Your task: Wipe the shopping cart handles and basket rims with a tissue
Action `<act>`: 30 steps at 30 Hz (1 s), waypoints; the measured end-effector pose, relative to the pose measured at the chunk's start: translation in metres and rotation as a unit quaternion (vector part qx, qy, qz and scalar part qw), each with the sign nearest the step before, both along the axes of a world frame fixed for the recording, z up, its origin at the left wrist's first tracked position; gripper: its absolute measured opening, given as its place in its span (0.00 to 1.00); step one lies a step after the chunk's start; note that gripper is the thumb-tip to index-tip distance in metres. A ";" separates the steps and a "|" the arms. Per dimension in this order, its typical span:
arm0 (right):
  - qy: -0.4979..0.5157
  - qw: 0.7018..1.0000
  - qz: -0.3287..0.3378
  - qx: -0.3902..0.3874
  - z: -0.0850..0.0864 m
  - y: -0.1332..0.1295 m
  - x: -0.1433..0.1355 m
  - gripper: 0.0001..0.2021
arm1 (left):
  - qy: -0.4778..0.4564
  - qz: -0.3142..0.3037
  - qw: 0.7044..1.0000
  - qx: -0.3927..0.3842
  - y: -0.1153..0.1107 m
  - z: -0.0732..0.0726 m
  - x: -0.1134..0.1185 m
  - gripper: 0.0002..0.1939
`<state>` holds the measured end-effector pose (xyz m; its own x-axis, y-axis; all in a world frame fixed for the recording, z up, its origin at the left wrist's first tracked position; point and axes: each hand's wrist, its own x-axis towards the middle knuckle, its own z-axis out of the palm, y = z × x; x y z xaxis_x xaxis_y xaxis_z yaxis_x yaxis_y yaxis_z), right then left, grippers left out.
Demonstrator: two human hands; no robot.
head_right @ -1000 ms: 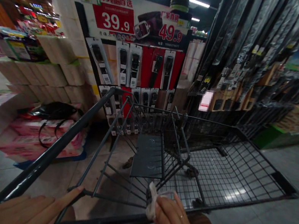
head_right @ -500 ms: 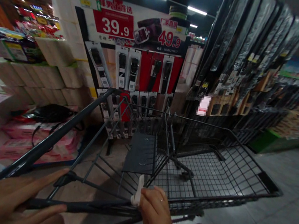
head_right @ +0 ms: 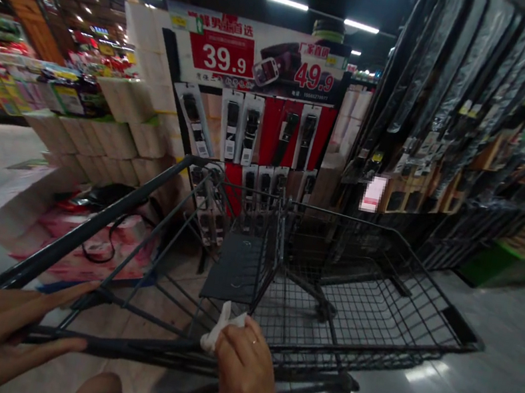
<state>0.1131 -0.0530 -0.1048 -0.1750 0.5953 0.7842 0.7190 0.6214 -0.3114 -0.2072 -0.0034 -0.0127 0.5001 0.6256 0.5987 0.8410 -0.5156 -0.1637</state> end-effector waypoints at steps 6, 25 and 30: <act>-0.016 1.000 -0.009 0.019 -0.015 0.005 0.030 0.13 | 0.017 0.007 1.000 0.014 0.007 0.009 -0.005 0.29; -0.052 0.985 -0.158 0.039 -0.042 -0.016 0.204 0.08 | 0.012 0.036 0.999 -0.024 0.032 0.001 -0.024 0.32; -0.004 0.989 -0.146 0.031 -0.038 -0.023 0.188 0.06 | -0.037 0.034 0.999 -0.018 0.028 -0.001 -0.025 0.32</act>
<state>0.3007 -0.0761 -0.1425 -0.0093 0.5719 0.8203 0.8732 0.4044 -0.2720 -0.2320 0.0247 -0.0135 0.4119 0.6782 0.6086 0.8830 -0.4619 -0.0830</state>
